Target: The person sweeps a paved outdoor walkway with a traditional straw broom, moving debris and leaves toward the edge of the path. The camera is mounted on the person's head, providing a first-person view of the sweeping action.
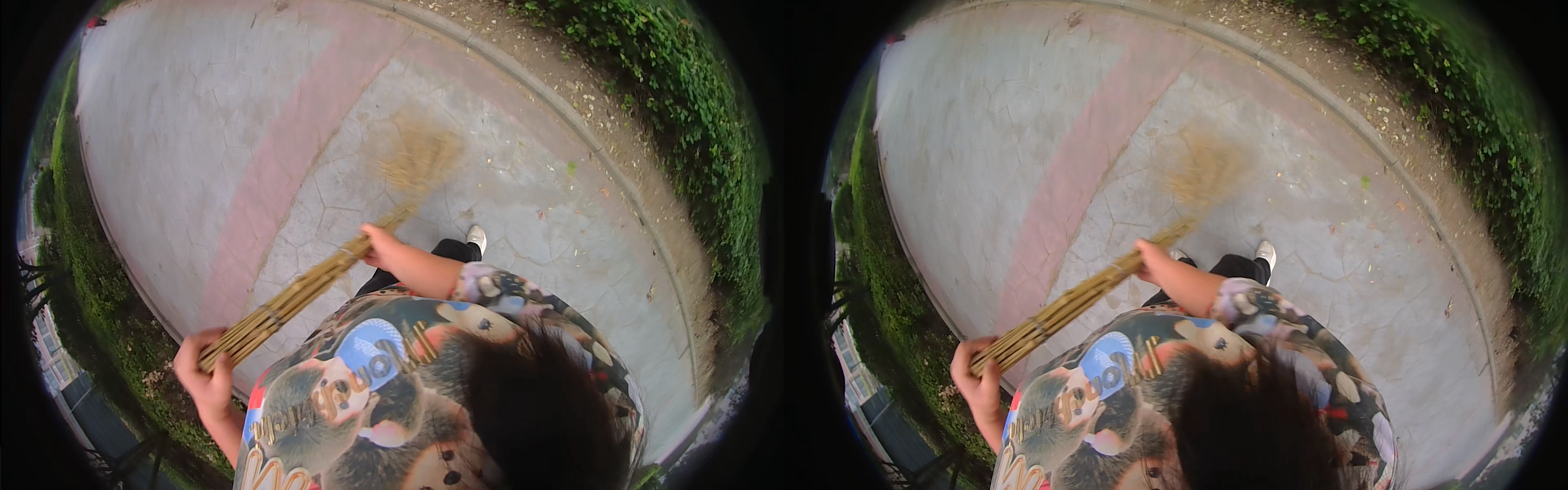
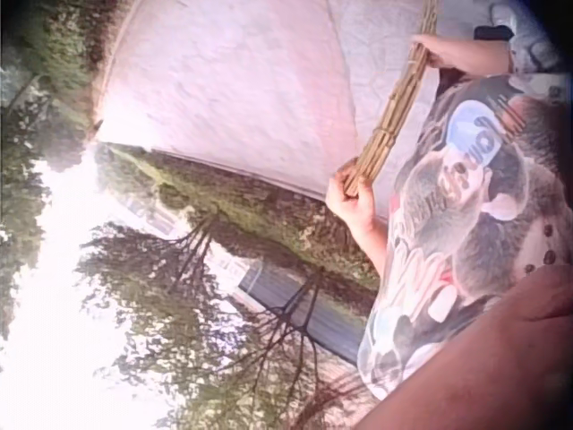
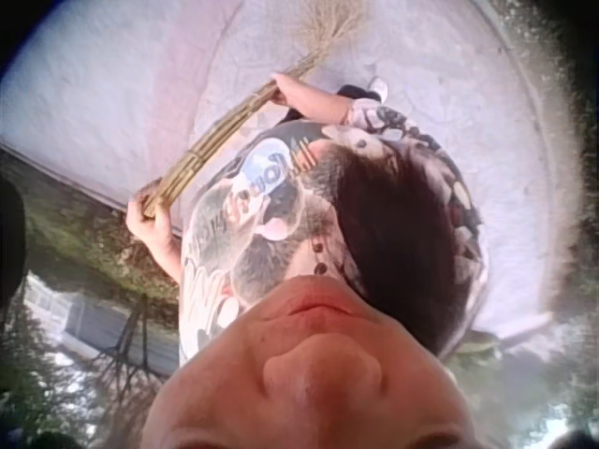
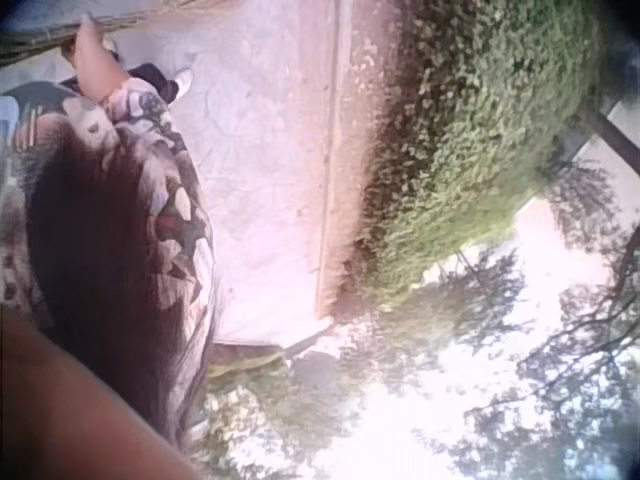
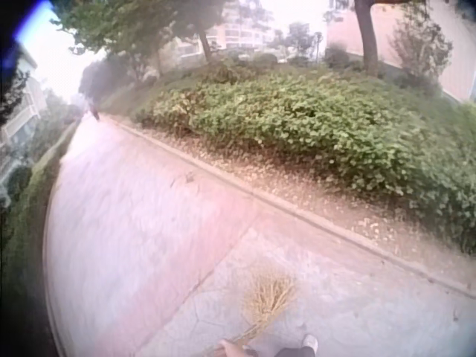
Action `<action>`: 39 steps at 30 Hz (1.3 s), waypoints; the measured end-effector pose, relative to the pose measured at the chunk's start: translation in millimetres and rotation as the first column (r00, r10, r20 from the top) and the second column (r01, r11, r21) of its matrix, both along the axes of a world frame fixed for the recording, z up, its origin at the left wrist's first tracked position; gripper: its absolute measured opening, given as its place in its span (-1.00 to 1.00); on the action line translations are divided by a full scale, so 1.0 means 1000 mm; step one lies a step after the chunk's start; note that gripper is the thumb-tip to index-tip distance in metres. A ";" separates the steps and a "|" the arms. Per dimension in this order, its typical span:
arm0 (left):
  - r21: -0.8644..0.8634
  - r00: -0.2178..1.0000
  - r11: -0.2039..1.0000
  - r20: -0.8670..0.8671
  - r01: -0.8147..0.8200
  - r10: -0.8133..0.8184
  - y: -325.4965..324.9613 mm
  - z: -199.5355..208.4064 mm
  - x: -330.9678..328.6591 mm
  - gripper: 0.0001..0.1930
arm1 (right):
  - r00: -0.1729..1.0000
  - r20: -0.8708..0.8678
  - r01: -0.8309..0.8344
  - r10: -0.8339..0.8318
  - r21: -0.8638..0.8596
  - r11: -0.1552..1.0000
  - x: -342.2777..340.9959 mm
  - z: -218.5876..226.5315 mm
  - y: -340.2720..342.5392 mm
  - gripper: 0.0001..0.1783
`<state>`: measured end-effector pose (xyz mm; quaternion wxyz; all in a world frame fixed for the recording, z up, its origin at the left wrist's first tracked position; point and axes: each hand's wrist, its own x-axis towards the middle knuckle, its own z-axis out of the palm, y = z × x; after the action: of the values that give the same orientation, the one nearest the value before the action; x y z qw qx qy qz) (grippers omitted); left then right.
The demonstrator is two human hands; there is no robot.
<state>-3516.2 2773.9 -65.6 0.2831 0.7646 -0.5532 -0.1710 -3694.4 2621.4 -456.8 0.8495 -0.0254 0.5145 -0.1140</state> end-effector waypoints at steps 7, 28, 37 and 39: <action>0.163 0.844 0.888 -0.420 0.431 -0.333 -0.081 -0.163 -0.130 -0.80 | 0.672 -0.432 0.634 -0.602 -0.085 0.768 -0.311 -0.060 0.029 -0.70; -0.265 0.894 0.879 0.330 0.396 -0.303 -0.132 -0.066 -0.360 -0.71 | 0.941 0.091 0.338 -0.325 -0.216 0.916 -0.269 0.003 -0.228 -0.73; -0.091 0.461 0.462 -0.026 0.882 -0.887 -0.191 -0.130 -0.548 -0.71 | 0.408 -0.185 0.875 -0.894 -0.200 0.441 -0.661 -0.098 -0.039 -0.75; -0.064 0.404 0.409 -0.079 0.910 -0.911 -0.190 -0.151 -0.578 -0.71 | 0.317 -0.160 0.911 -0.935 -0.222 0.347 -0.724 -0.094 -0.011 -0.74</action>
<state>-4094.6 2583.8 -216.5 0.1764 0.3296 -0.8657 -0.3330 -4418.3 2610.1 -551.0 0.5552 0.2193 0.5370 -0.5961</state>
